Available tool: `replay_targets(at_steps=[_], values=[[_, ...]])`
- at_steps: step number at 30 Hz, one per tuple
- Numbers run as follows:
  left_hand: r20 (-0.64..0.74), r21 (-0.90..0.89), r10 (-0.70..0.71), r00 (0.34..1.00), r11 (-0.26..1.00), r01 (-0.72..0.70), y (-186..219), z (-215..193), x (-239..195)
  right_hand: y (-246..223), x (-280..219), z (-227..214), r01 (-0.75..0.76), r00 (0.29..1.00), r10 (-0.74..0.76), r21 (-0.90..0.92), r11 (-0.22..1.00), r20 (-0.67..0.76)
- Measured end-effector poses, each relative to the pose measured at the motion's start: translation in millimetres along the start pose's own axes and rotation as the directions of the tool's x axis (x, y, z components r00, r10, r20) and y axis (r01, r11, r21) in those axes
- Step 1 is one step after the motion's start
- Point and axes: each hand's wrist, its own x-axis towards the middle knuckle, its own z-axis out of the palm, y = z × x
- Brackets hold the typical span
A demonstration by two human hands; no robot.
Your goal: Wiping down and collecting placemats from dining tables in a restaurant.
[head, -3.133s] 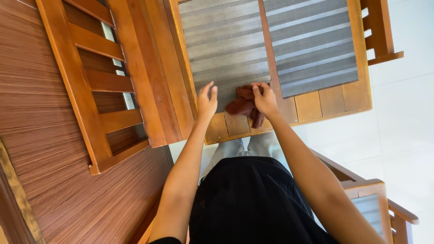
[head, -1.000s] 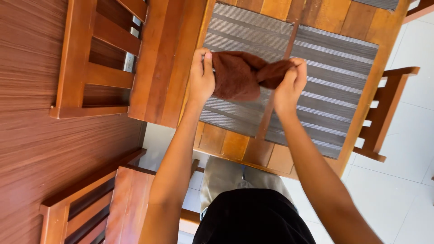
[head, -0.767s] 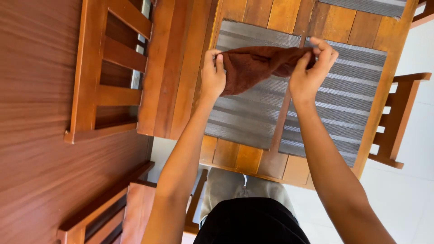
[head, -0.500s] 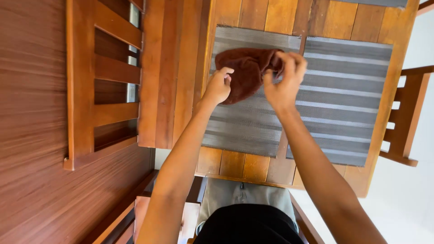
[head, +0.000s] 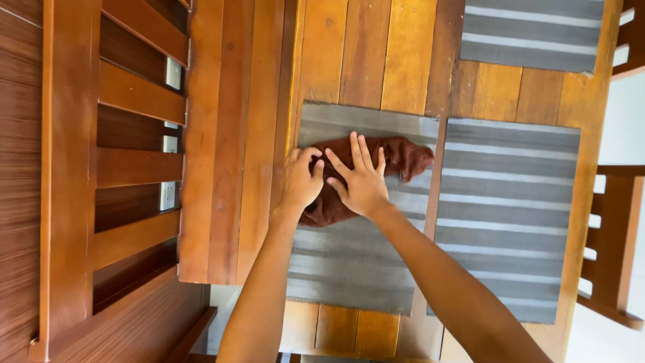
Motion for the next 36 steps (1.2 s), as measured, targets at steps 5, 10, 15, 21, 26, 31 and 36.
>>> replay_targets(at_steps=[5, 10, 15, 21, 26, 31, 36], values=[[-0.117, -0.189, -0.067, 0.991, 0.981, 0.044, 10, -9, -15, 25, -8, 39, 0.076, 0.949, -0.051, 0.070, 0.995, -0.311], [-0.406, -0.244, 0.069, 0.911, 0.953, -0.181, -3, 11, -30, 33, -16, 37, -0.043, 0.813, 0.365, 0.578, 0.815, -0.454], [-0.450, -0.223, -0.034, 0.892, 0.972, -0.076, -9, 21, -26, 4, -18, 16, 0.248, 0.800, 0.021, 0.362, 0.898, -0.600], [-0.473, -0.318, -0.175, 0.864, 0.948, 0.018, -11, 17, -28, -19, -9, 14, 0.273, 0.959, -0.263, 0.095, 0.957, -0.109], [-0.499, -0.098, -0.005, 0.866, 0.994, -0.050, -12, 28, -27, 43, -5, 3, 0.130, 0.986, -0.133, -0.036, 0.991, -0.098], [-0.553, -0.006, 0.136, 0.822, 0.986, -0.167, -1, 21, -24, 82, -4, 1, -0.040, 0.967, 0.033, -0.021, 0.999, -0.254], [-0.422, -0.360, -0.321, 0.848, 0.918, 0.168, -8, 11, -22, 53, -2, 22, -0.134, 0.949, 0.129, 0.003, 0.991, -0.288]])
